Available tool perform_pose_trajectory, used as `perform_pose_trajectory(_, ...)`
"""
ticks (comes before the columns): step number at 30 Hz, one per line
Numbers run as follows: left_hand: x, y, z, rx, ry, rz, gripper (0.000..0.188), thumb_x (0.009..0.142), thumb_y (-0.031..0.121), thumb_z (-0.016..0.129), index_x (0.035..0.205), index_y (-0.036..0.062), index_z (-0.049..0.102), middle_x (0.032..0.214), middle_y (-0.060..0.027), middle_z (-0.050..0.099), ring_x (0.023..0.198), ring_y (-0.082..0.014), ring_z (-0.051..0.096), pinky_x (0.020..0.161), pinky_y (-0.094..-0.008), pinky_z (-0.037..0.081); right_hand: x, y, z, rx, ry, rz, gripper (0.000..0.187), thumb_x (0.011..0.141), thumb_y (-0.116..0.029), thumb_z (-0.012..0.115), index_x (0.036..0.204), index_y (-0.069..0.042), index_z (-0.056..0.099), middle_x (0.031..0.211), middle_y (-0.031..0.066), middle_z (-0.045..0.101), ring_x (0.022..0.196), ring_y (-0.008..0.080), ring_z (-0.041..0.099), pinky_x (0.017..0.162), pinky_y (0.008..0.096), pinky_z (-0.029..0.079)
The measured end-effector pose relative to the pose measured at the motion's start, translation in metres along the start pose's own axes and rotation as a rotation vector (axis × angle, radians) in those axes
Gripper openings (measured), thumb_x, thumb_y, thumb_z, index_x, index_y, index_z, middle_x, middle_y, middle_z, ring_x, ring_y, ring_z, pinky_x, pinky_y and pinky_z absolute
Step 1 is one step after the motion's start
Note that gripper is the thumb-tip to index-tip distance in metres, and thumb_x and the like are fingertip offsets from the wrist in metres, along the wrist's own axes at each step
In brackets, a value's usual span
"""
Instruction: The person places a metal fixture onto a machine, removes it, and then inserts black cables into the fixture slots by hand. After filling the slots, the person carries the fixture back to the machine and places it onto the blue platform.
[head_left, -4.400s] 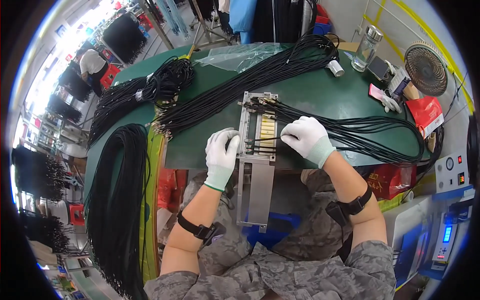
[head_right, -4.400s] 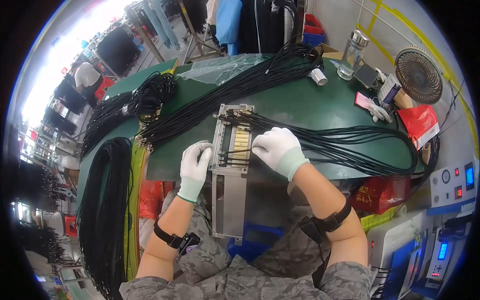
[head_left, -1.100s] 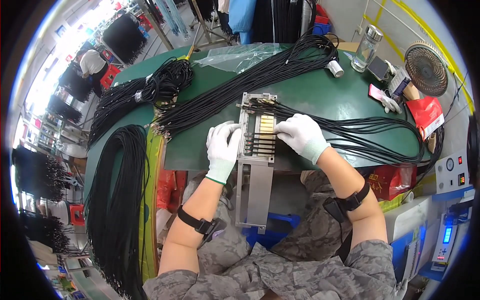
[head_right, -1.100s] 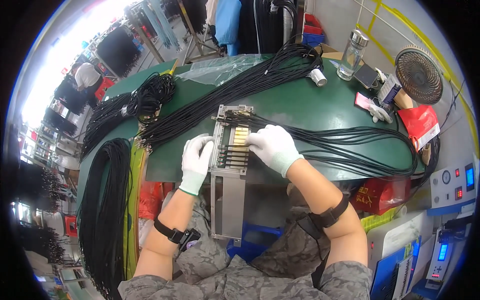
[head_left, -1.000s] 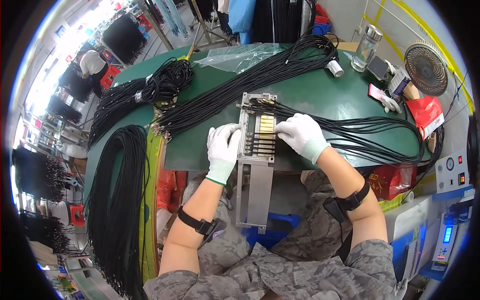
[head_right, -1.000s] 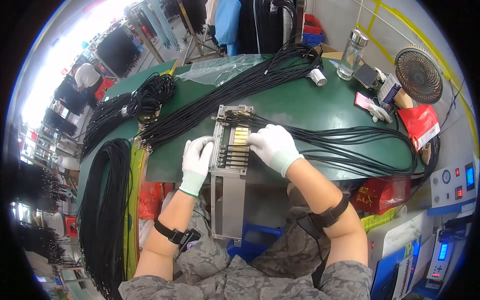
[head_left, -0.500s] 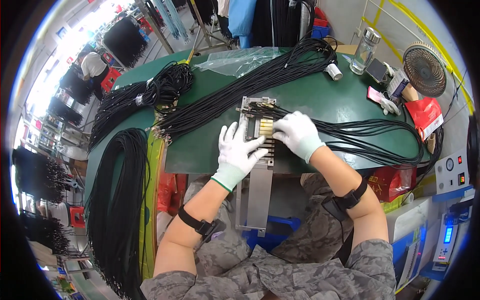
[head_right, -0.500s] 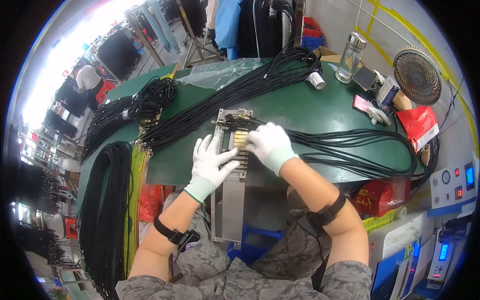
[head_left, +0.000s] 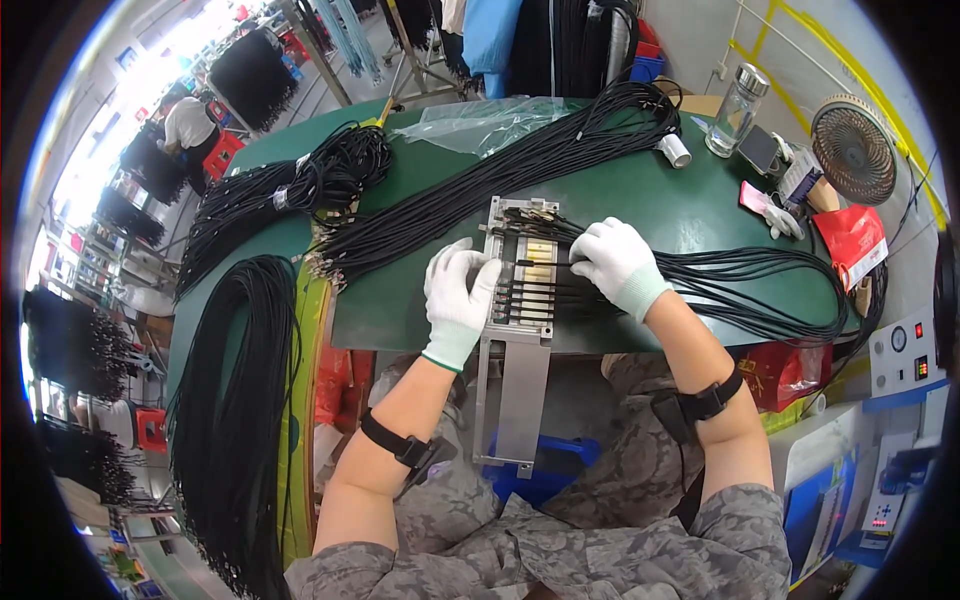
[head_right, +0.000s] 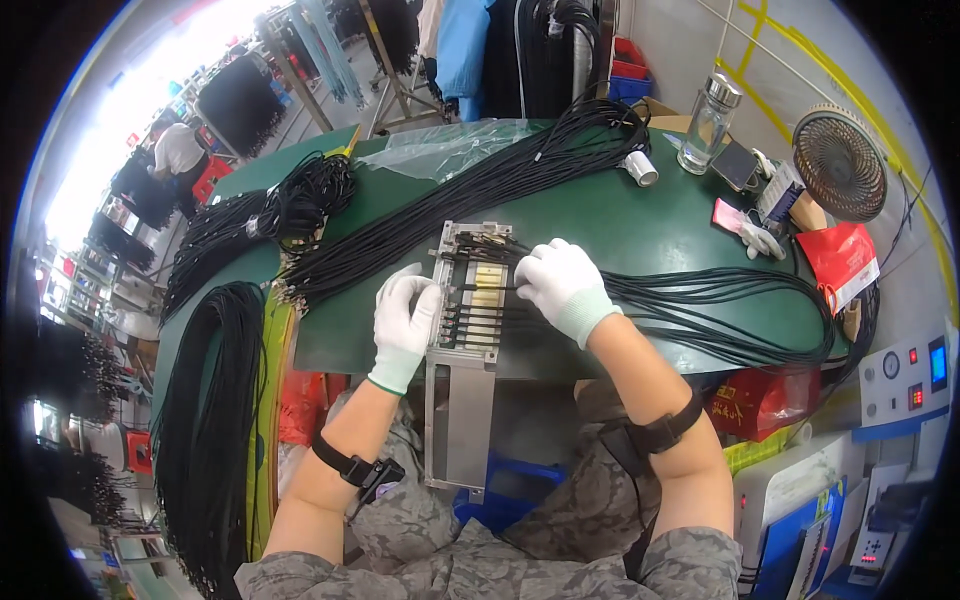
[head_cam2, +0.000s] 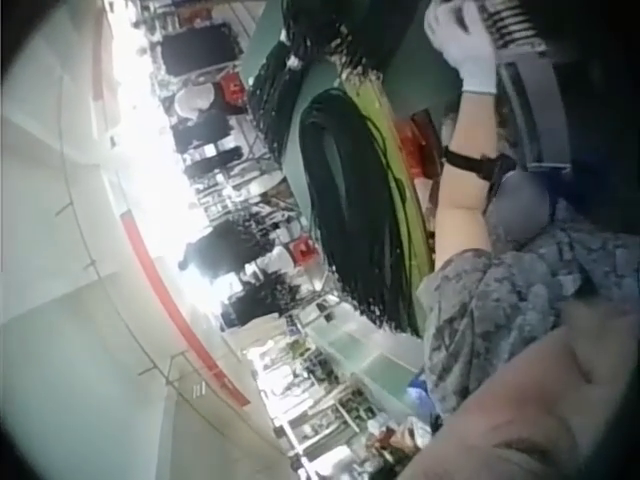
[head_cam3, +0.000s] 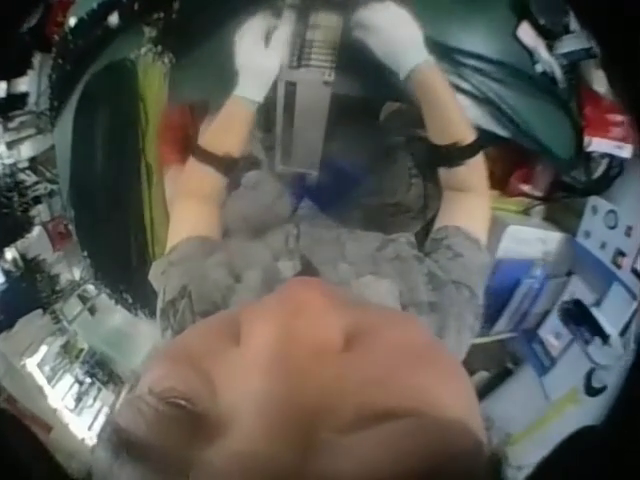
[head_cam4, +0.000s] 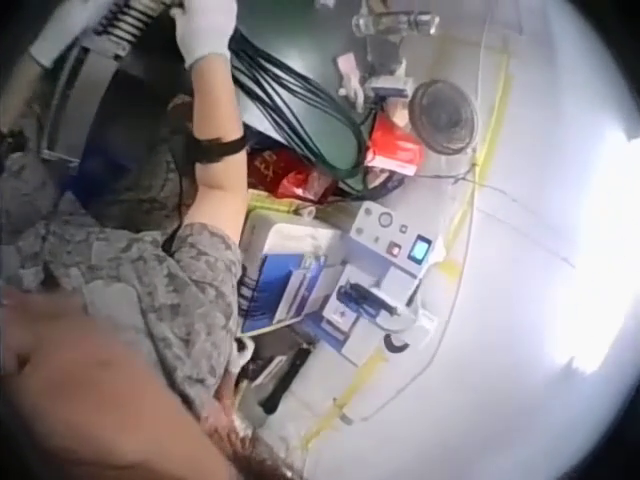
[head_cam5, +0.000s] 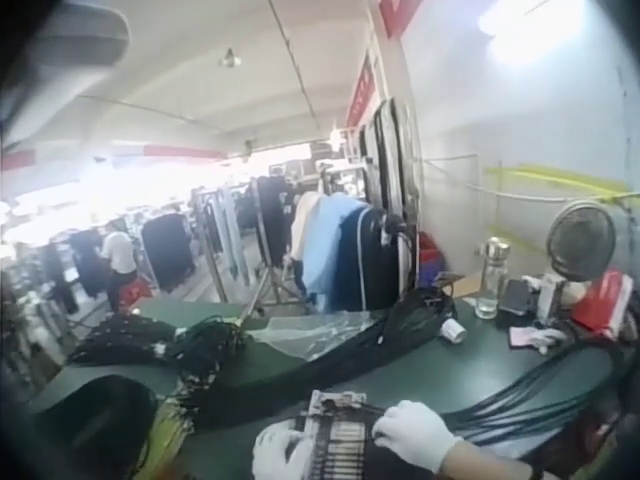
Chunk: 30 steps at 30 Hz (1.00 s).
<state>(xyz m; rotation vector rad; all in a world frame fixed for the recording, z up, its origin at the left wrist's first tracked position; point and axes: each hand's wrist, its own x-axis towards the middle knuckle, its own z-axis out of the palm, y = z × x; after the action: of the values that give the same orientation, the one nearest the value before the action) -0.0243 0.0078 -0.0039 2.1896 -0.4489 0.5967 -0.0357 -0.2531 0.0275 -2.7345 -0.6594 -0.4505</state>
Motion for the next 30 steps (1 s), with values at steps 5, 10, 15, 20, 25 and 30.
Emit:
perform_pose_trajectory(5,0.000,0.013,-0.006,-0.114,-0.085,0.105,0.015,0.087,0.018,0.071,0.083,0.0042,0.066,0.122,-0.0162,0.066,0.118,-0.0361,0.055,0.102,-0.0449,0.043,0.007,-0.031,-0.004,0.190,0.102,-0.022,0.017,0.079,-0.025,0.075,0.088,-0.012,0.068,0.090,0.0057,0.067,0.093,0.0299,0.060,0.082,0.0416,0.048)
perform_pose_trajectory(10,0.005,0.014,-0.011,-0.119,-0.046,0.149,0.015,0.087,0.017,0.071,0.083,0.0031,0.067,0.120,-0.0153,0.067,0.118,-0.0356,0.055,0.103,-0.0442,0.042,0.011,-0.052,0.003,0.310,0.104,-0.069,0.013,0.081,-0.022,0.071,0.089,-0.012,0.070,0.084,0.0081,0.068,0.087,0.0321,0.063,0.080,0.0437,0.049)
perform_pose_trajectory(15,0.006,-0.004,-0.015,0.008,-0.052,-0.067,0.019,0.089,0.022,0.069,0.084,0.0040,0.069,0.115,-0.0134,0.069,0.115,-0.0310,0.058,0.100,-0.0415,0.044,0.004,-0.026,0.000,0.315,0.061,0.033,0.012,0.085,-0.024,0.065,0.086,-0.014,0.072,0.080,0.0073,0.069,0.082,0.0313,0.063,0.077,0.0422,0.050)
perform_pose_trajectory(20,0.005,-0.008,-0.011,0.007,-0.168,-0.131,0.019,0.094,0.021,0.063,0.097,0.0034,0.071,0.110,-0.0131,0.070,0.107,-0.0286,0.062,0.096,-0.0378,0.046,-0.001,-0.019,0.000,0.140,-0.025,0.090,0.014,0.086,-0.026,0.065,0.084,-0.015,0.073,0.078,0.0072,0.069,0.083,0.0307,0.064,0.077,0.0418,0.050)
perform_pose_trajectory(25,0.005,-0.007,-0.012,0.003,-0.185,-0.168,0.021,0.095,0.021,0.060,0.102,0.0055,0.072,0.100,-0.0116,0.069,0.096,-0.0271,0.064,0.089,-0.0369,0.049,0.000,-0.016,-0.004,0.080,-0.093,0.108,0.016,0.088,-0.027,0.063,0.083,-0.016,0.073,0.079,0.0066,0.070,0.085,0.0299,0.064,0.078,0.0417,0.049)
perform_pose_trajectory(30,0.006,-0.007,-0.011,0.028,-0.170,-0.148,0.020,0.095,0.019,0.059,0.103,0.0065,0.072,0.094,-0.0114,0.068,0.093,-0.0272,0.063,0.086,-0.0368,0.049,0.001,-0.015,-0.006,0.024,-0.203,0.108,0.018,0.090,-0.029,0.060,0.088,-0.016,0.072,0.085,0.0053,0.070,0.089,0.0294,0.063,0.082,0.0411,0.048)
